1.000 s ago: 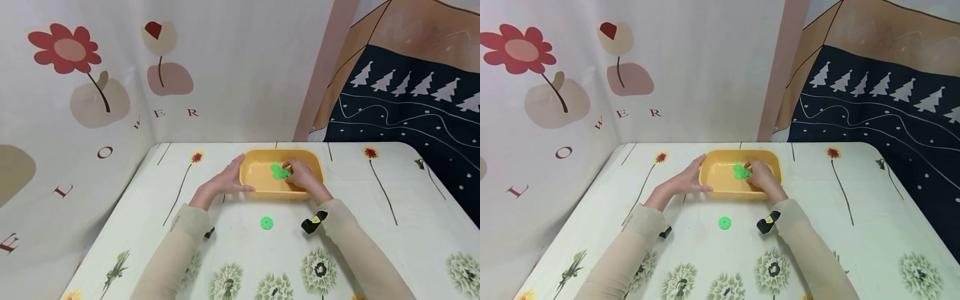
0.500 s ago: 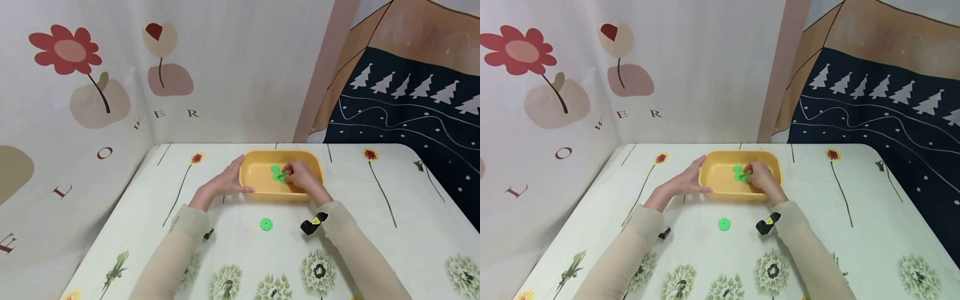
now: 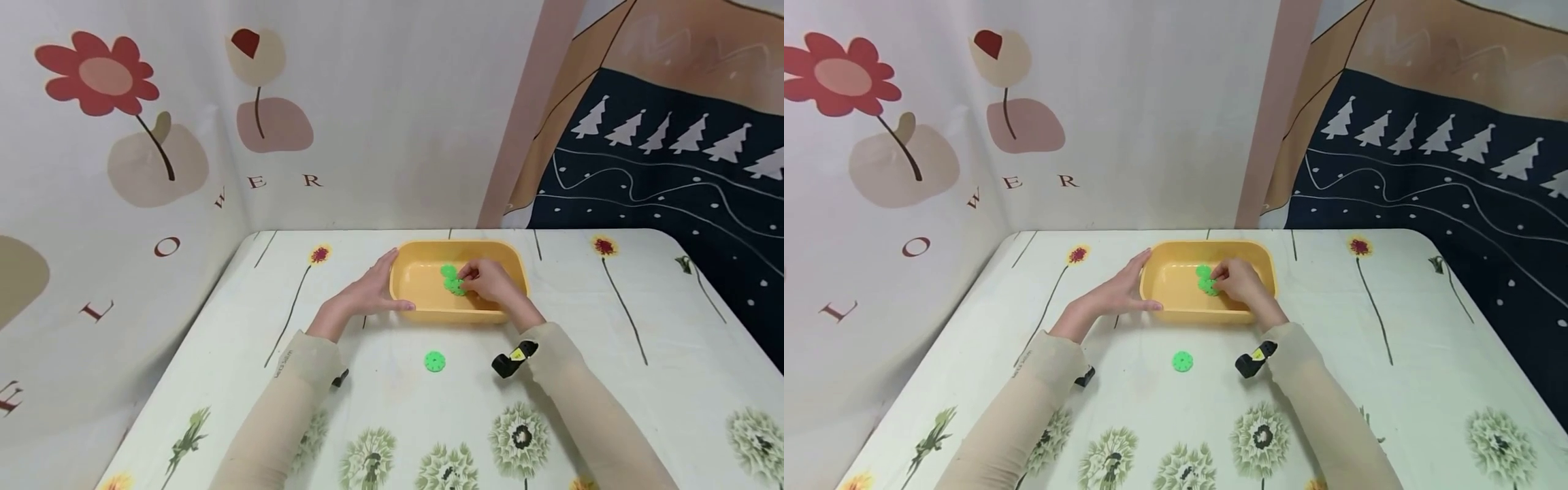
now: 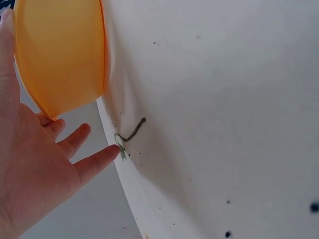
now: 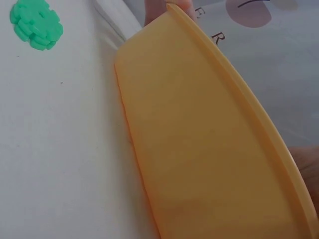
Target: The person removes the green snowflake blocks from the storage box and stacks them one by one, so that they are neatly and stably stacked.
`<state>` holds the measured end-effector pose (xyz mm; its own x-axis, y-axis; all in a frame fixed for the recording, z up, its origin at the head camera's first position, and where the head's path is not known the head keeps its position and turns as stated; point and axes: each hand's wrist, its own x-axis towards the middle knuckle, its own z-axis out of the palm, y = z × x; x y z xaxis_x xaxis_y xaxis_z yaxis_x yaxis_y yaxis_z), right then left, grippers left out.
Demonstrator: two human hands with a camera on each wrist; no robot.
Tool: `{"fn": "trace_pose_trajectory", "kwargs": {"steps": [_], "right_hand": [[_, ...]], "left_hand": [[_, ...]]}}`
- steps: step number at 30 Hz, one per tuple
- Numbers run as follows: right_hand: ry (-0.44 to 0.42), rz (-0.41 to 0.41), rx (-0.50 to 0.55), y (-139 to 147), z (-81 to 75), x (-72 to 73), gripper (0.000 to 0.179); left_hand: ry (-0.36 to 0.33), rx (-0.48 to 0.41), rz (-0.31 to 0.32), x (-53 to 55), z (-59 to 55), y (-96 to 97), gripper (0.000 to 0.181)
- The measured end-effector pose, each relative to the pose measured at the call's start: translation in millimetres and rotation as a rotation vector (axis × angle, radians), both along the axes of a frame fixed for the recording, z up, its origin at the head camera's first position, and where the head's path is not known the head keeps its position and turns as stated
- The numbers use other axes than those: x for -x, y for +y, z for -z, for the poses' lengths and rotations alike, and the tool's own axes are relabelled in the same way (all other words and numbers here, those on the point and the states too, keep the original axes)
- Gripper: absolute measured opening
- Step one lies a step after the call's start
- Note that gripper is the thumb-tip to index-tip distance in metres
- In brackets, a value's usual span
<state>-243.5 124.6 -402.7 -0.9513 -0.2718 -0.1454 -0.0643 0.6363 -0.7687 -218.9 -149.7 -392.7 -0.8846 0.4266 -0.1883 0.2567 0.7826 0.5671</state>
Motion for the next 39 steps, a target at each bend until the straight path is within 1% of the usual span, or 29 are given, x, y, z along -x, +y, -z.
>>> {"fn": "trace_pose_trajectory", "kwargs": {"steps": [6, 13, 18, 26, 29, 35, 39], "right_hand": [[-0.014, 0.004, 0.023, -0.7, -0.4, -2.0, 0.013], [0.029, 0.025, 0.065, -1.6, -1.3, 0.8, 0.015], [0.04, 0.043, 0.064, -1.8, -3.8, 0.1, 0.017], [0.074, 0.055, 0.063, -0.7, -3.7, -1.7, 0.017], [0.062, 0.062, 0.093, -0.9, -4.4, -1.7, 0.018], [0.012, 0.093, 0.189, -0.5, -7.2, -1.1, 0.022], [0.007, 0.095, 0.226, -0.3, -9.9, -1.5, 0.023]], "left_hand": [[-0.005, -0.004, 0.002, -0.7, 1.0, -0.6, 0.124], [0.01, -0.017, 0.003, 1.2, -2.5, -0.6, 0.124], [0.01, -0.013, 0.007, 1.8, -1.4, -1.3, 0.125], [0.003, -0.02, 0.01, 0.8, 0.9, -0.4, 0.124], [0.005, -0.012, 0.012, 0.6, 0.3, -0.3, 0.124], [0.015, -0.008, 0.023, 0.5, -0.5, -0.7, 0.122], [0.017, -0.011, 0.023, 0.5, 0.0, -1.1, 0.122]]}}
